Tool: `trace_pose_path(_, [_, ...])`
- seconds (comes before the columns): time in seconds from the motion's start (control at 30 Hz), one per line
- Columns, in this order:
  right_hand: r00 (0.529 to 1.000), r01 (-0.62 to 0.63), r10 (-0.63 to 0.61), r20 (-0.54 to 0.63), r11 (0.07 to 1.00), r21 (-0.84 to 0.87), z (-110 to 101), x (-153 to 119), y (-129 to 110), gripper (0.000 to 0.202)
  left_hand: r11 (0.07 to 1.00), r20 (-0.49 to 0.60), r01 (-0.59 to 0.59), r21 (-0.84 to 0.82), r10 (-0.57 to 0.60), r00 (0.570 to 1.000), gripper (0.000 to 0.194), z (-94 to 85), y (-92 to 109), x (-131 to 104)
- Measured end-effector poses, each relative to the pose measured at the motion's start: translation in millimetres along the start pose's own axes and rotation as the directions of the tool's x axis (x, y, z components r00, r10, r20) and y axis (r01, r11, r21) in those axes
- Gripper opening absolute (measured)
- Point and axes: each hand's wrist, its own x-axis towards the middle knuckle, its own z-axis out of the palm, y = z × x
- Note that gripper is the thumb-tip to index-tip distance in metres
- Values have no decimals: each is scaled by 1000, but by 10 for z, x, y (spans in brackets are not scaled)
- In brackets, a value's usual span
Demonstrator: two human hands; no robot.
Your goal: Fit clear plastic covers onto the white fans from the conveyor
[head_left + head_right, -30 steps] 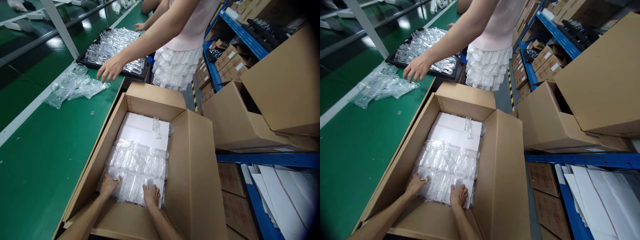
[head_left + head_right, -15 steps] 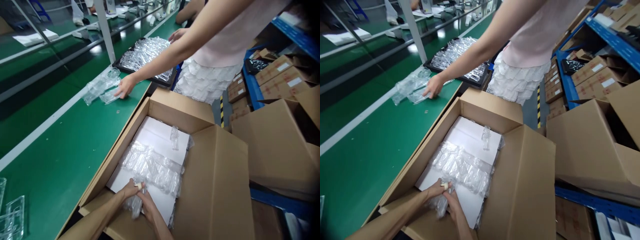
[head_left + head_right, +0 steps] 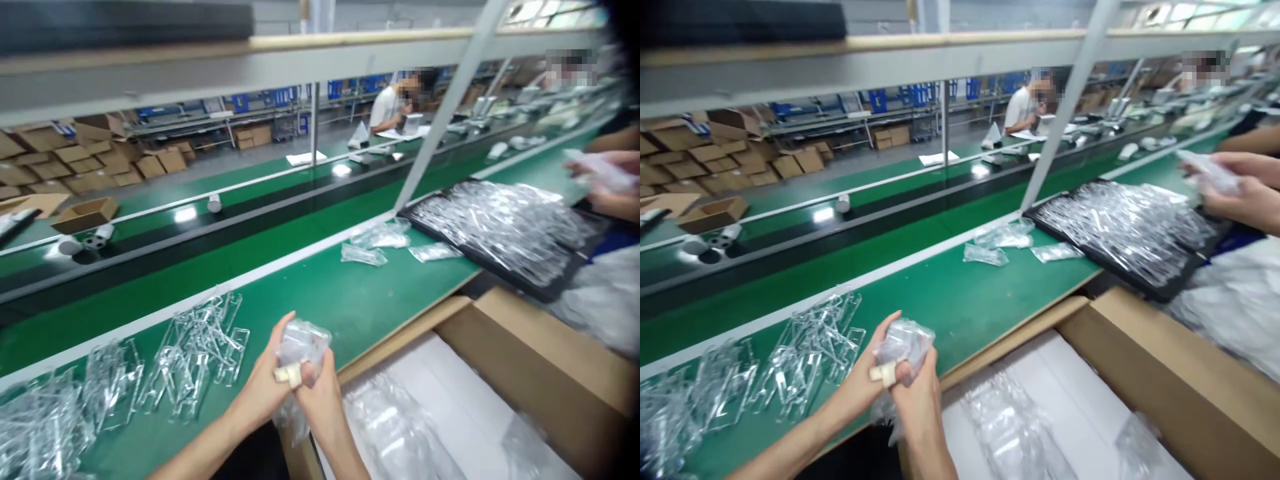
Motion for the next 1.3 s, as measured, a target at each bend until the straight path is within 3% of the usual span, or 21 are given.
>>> trace_pose_path(0.1, [989,-14,35,147,989,-146,572,161,-415,63,995,-212,5,-99,-26,977,73,-590,-125,-7])
trace_pose_path(0.2, [958,11,31,286,989,-145,1106,157,-540,74,989,-298,27,-146,-70,952,58,-1145,-299,-95])
trace_pose_path(0.3, [938,10,37,345,991,-134,1536,121,-465,82,985,-266,64,-159,-105,958,50,-1662,-444,-210])
trace_pose_path(0.37, [936,15,37,349,990,-144,1757,112,-381,85,996,-215,76,-53,-86,973,46,-1966,-534,-255])
trace_pose_path(0.53, [934,69,-12,357,987,-148,2099,95,-281,95,966,-133,114,232,-85,988,37,-2503,-718,-244])
trace_pose_path(0.67, [920,120,-78,384,989,-87,2154,98,-343,89,944,-135,145,297,-109,985,29,-2677,-766,-217])
trace_pose_path(0.8, [918,48,-24,396,998,-51,2105,211,-450,44,939,-167,127,318,-76,983,23,-2690,-734,-232])
trace_pose_path(0.9, [907,54,-39,420,998,-24,2094,347,-510,24,940,-205,133,313,-70,976,24,-2670,-687,-290])
trace_pose_path(1.0, [887,60,-55,458,998,5,2115,466,-542,18,938,-272,168,305,-83,959,27,-2661,-638,-378])
trace_pose_path(1.1, [875,63,-64,480,998,20,2142,534,-581,17,892,-332,172,418,-26,943,31,-2658,-583,-459])
trace_pose_path(1.2, [872,89,-89,482,996,22,2141,533,-664,17,829,-344,189,527,5,939,35,-2654,-510,-525])
trace_pose_path(1.3, [860,151,-146,489,988,29,2102,476,-770,16,829,-334,210,518,-30,942,40,-2661,-422,-604])
